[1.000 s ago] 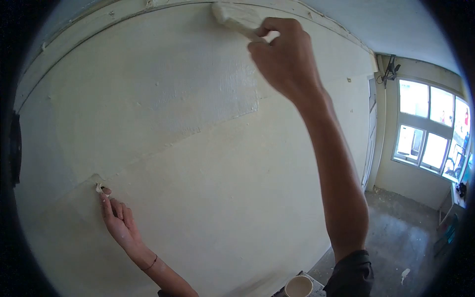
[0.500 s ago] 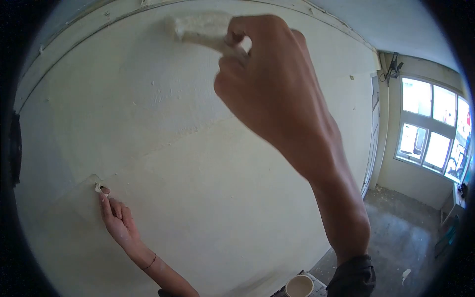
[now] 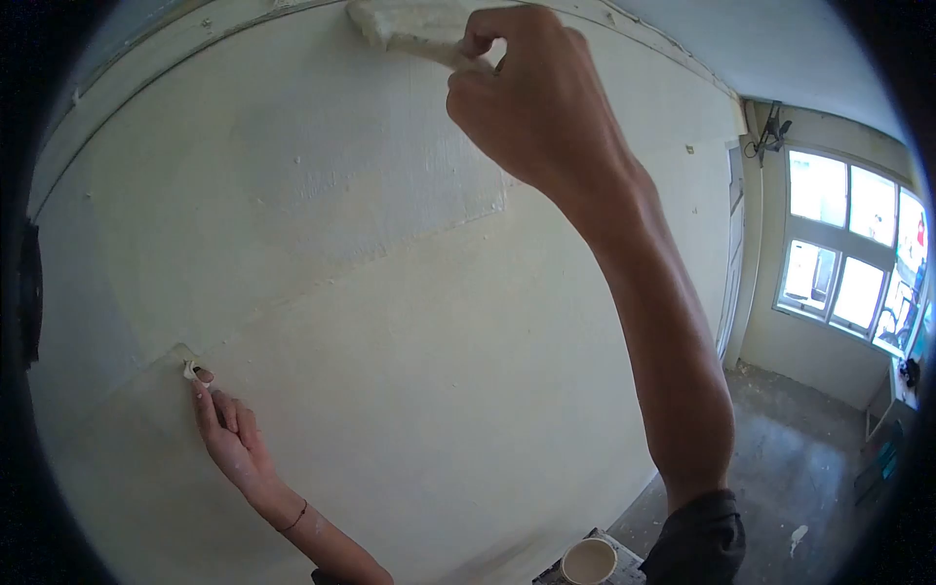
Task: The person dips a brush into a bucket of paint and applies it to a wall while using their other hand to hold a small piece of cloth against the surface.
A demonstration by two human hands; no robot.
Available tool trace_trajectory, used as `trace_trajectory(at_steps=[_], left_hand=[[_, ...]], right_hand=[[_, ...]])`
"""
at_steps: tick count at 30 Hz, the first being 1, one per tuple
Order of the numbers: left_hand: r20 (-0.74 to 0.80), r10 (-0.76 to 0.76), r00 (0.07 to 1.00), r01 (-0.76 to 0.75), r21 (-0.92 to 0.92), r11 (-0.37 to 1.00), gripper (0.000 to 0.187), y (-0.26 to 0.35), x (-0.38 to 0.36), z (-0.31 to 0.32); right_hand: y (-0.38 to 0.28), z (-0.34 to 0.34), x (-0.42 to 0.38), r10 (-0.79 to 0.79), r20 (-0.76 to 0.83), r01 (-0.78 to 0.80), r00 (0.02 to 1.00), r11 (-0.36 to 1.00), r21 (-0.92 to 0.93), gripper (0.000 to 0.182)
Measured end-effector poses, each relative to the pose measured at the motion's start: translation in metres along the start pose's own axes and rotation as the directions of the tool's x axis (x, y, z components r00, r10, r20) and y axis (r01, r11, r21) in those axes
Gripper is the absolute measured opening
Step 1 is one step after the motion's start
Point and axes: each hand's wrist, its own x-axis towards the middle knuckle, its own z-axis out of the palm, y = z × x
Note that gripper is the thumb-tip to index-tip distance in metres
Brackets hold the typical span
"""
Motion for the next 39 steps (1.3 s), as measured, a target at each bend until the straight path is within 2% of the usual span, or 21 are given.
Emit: trace_trajectory(at_steps=[3,5,7,9,11,13,15,17,19,21,22,26,28,29,30,32,36,37,38,39], left_hand=[[0.003,-0.005,1.0,0.005,-0.002,1.0,0.028,0.001,0.0,0.0],[0.009,-0.003,1.0,0.003,0.004,1.0,0.028,0.001,0.0,0.0],[-0.031,-0.01,0.999,0.011,0.004,1.0,0.028,0.001,0.0,0.002],[-0.03,-0.007,1.0,0.007,-0.001,1.0,0.028,0.0,0.0,0.003],[-0.028,-0.01,1.0,0.01,-0.008,1.0,0.028,0.0,-0.001,0.003],[-0.017,0.003,1.0,-0.003,-0.018,1.0,0.028,0.0,-0.001,0.003],[-0.02,-0.001,1.0,0.001,-0.014,1.0,0.027,0.001,-0.001,0.005],[-0.028,0.002,1.0,-0.003,-0.01,1.0,0.027,0.001,-0.001,0.004],[-0.037,-0.005,0.999,0.005,-0.009,1.0,0.027,0.0,0.0,0.004],[-0.031,-0.001,1.0,0.001,-0.008,1.0,0.026,0.0,-0.001,0.005],[-0.027,0.0,1.0,0.0,-0.007,1.0,0.026,0.0,-0.001,0.005],[-0.03,-0.01,1.0,0.01,-0.018,1.0,0.026,-0.001,-0.002,0.006],[-0.036,-0.006,0.999,0.005,-0.027,1.0,0.025,0.002,-0.005,0.009],[-0.04,-0.004,0.999,0.003,-0.023,1.0,0.025,0.002,-0.005,0.009],[-0.033,0.0,0.999,0.0,-0.024,1.0,0.025,0.003,-0.005,0.01],[-0.025,0.001,1.0,-0.002,-0.027,1.0,0.024,0.003,-0.006,0.011],[-0.028,-0.008,1.0,0.007,-0.049,0.999,0.024,0.002,-0.004,0.009],[-0.035,-0.013,0.999,0.011,-0.055,0.998,0.024,0.001,-0.004,0.007],[-0.028,-0.028,0.999,0.027,-0.046,0.999,0.024,0.0,-0.005,0.005],[-0.002,-0.014,1.0,0.014,-0.052,0.999,0.024,0.0,-0.004,0.004]], right_hand=[[0.014,-0.005,-0.017,-0.029,0.049,0.028,0.998,0.999,0.031,0.027],[0.004,-0.026,-0.042,0.119,0.188,-0.119,0.975,0.993,-0.008,0.026],[0.012,-0.027,-0.041,0.086,0.129,-0.09,0.988,0.995,0.031,0.025],[0.02,-0.025,-0.019,0.059,0.016,-0.058,0.998,0.996,-0.063,0.024],[0.025,-0.02,0.005,0.091,0.007,-0.09,0.996,0.992,-0.084,0.024],[0.038,-0.01,0.013,0.017,0.021,-0.016,1.0,1.0,-0.022,0.026],[0.042,-0.017,-0.003,0.005,0.047,-0.004,0.999,1.0,-0.018,0.026],[0.037,-0.035,-0.026,0.103,0.217,-0.092,0.971,0.994,-0.062,0.026],[0.039,-0.039,-0.028,0.074,0.187,-0.078,0.98,0.997,0.015,0.025],[0.04,-0.037,-0.011,0.079,0.078,-0.08,0.994,0.997,-0.001,0.025],[0.045,-0.03,0.002,0.028,0.026,-0.026,0.999,0.998,-0.065,0.024],[0.053,-0.007,0.006,-0.034,0.022,0.034,0.999,0.999,-0.009,0.024],[0.046,-0.009,-0.031,0.063,0.075,-0.064,0.995,0.998,0.008,0.016],[0.043,-0.013,-0.054,0.061,0.128,-0.057,0.99,0.998,-0.034,0.017],[0.038,-0.015,-0.078,0.155,0.17,-0.157,0.973,0.988,0.002,0.014],[0.027,-0.026,-0.115,0.221,0.243,-0.233,0.944,0.972,0.023,0.011],[0.031,-0.038,-0.111,0.3,0.174,-0.315,0.938,0.947,0.066,0.011],[0.037,-0.032,-0.096,0.182,0.07,-0.189,0.981,0.975,0.113,0.005],[0.028,-0.032,-0.062,0.124,0.046,-0.128,0.991,0.989,0.075,0.007],[0.026,-0.024,-0.047,0.135,0.032,-0.139,0.99,0.981,0.136,0.011]])
